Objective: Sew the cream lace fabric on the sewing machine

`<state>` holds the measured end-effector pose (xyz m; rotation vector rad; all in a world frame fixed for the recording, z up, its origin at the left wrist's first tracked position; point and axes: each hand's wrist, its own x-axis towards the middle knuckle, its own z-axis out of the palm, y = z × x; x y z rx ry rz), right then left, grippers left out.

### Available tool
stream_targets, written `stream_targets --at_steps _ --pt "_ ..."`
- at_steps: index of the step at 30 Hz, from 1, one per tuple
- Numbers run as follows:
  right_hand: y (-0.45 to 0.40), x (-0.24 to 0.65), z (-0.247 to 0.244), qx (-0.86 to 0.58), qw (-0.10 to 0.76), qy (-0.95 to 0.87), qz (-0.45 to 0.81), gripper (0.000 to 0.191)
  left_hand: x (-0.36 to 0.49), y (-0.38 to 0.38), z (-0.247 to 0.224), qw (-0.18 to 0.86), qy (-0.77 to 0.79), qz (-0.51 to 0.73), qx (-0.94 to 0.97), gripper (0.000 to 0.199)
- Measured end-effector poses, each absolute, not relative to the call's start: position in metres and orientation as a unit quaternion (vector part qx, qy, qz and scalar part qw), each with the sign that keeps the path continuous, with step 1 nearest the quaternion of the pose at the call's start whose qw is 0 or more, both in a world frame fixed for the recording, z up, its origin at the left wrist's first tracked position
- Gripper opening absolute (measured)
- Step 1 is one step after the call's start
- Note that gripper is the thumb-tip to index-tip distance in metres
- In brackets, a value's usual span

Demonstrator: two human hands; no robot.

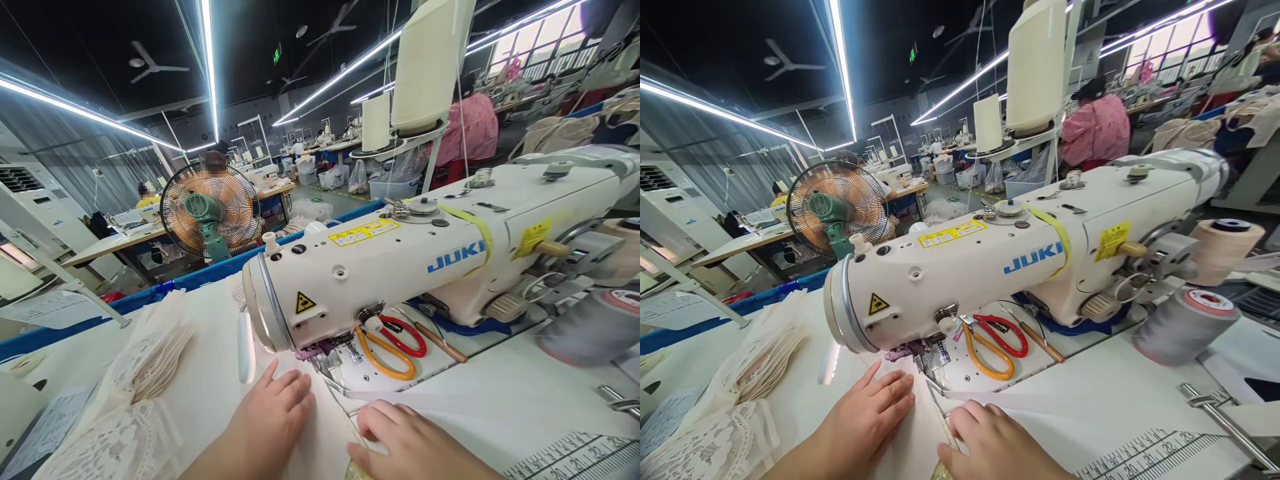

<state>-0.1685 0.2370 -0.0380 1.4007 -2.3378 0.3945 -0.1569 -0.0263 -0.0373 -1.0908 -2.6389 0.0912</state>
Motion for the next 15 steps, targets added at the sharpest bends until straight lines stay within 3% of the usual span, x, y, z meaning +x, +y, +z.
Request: stream_targets --at_steps 5,8,12,15 --pt "0.224 -0.176 -0.039 0.481 0.257 -0.825 0.149 0.038 -0.162 -0.026 -0.027 0.200 -0.900 0.061 -0.381 0.028" --pt "0.222 -0.176 -0.036 0.478 0.205 -0.841 0.149 0.051 -0.162 -0.021 -0.012 0.191 -0.894 0.064 -0.399 0.028" --pt "0.221 -0.172 -0.030 0.467 0.114 -0.871 0.104 0.044 -0.158 -0.009 -0.002 0.128 -0.892 0.011 -0.432 0.024" --pt "0.219 -0.172 -0.027 0.458 0.078 -0.880 0.093 0.041 -0.154 -0.001 -0.009 0.148 -0.876 -0.091 -0.450 0.020"
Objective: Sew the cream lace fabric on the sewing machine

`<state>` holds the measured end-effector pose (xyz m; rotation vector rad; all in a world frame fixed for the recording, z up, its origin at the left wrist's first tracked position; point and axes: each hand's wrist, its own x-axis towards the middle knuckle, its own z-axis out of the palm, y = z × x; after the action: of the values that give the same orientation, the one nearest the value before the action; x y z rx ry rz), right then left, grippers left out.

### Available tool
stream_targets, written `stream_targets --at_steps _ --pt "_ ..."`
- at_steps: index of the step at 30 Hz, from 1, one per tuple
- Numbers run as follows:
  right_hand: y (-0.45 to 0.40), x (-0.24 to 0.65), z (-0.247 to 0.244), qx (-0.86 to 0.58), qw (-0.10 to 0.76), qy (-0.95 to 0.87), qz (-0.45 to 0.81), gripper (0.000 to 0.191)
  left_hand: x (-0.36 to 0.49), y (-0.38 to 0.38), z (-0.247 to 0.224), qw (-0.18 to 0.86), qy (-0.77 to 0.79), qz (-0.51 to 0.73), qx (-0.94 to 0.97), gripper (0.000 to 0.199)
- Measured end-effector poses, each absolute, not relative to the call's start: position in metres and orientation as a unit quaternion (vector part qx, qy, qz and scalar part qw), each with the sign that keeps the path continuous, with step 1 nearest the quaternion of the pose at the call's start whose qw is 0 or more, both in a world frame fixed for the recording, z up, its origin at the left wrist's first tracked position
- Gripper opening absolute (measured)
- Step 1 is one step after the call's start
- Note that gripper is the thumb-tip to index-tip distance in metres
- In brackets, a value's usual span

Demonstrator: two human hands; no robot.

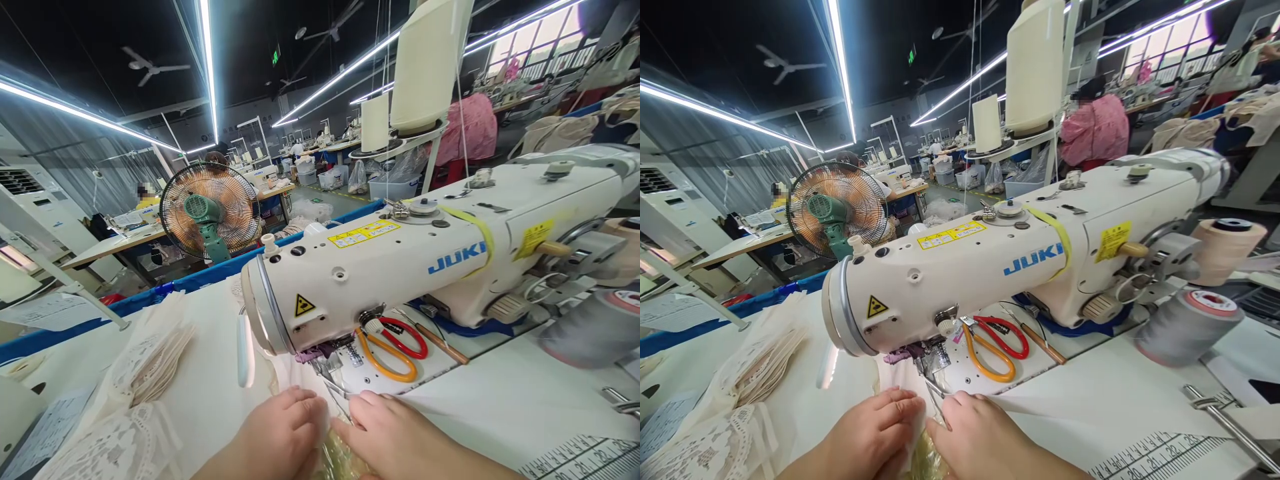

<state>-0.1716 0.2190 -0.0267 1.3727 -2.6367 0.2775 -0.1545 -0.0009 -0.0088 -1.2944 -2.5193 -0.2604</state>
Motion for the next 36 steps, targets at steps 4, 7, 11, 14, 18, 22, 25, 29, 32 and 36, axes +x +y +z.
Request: stream_targets --at_steps 4,7,11,14,18,22,25,29,32,36 --pt "0.215 -0.175 -0.021 0.461 0.025 -0.884 0.076 0.041 -0.152 0.004 -0.020 0.211 -0.860 -0.131 -0.446 0.015" --pt "0.209 -0.178 -0.012 0.457 -0.026 -0.888 0.041 0.037 -0.152 0.004 -0.017 0.190 -0.872 -0.095 -0.440 0.019" --pt "0.199 -0.182 0.005 0.432 -0.101 -0.896 -0.030 0.040 -0.155 0.002 -0.010 0.181 -0.876 -0.074 -0.440 0.023" --pt "0.194 -0.184 0.010 0.422 -0.125 -0.895 -0.074 0.050 -0.159 -0.002 -0.010 0.177 -0.879 -0.062 -0.437 0.025" --pt "0.187 -0.187 0.007 0.408 -0.093 -0.905 -0.075 0.056 -0.162 -0.008 -0.012 0.164 -0.887 -0.041 -0.430 0.026" --pt "0.179 -0.187 0.009 0.398 -0.104 -0.907 -0.087 0.065 -0.167 -0.013 -0.010 0.154 -0.891 -0.027 -0.426 0.026" --pt "0.172 -0.186 0.014 0.377 -0.116 -0.916 -0.076 0.068 -0.171 -0.017 -0.011 0.157 -0.893 -0.019 -0.422 0.026" --pt "0.166 -0.185 0.010 0.366 -0.126 -0.919 -0.073 0.065 -0.177 -0.024 -0.015 0.165 -0.895 -0.003 -0.414 0.026" --pt "0.166 -0.184 0.000 0.373 -0.109 -0.919 -0.073 0.064 -0.183 -0.027 -0.016 0.178 -0.895 0.004 -0.410 0.025" --pt "0.173 -0.180 -0.023 0.394 -0.048 -0.917 -0.042 0.060 -0.184 -0.028 -0.014 0.180 -0.900 0.028 -0.396 0.029"
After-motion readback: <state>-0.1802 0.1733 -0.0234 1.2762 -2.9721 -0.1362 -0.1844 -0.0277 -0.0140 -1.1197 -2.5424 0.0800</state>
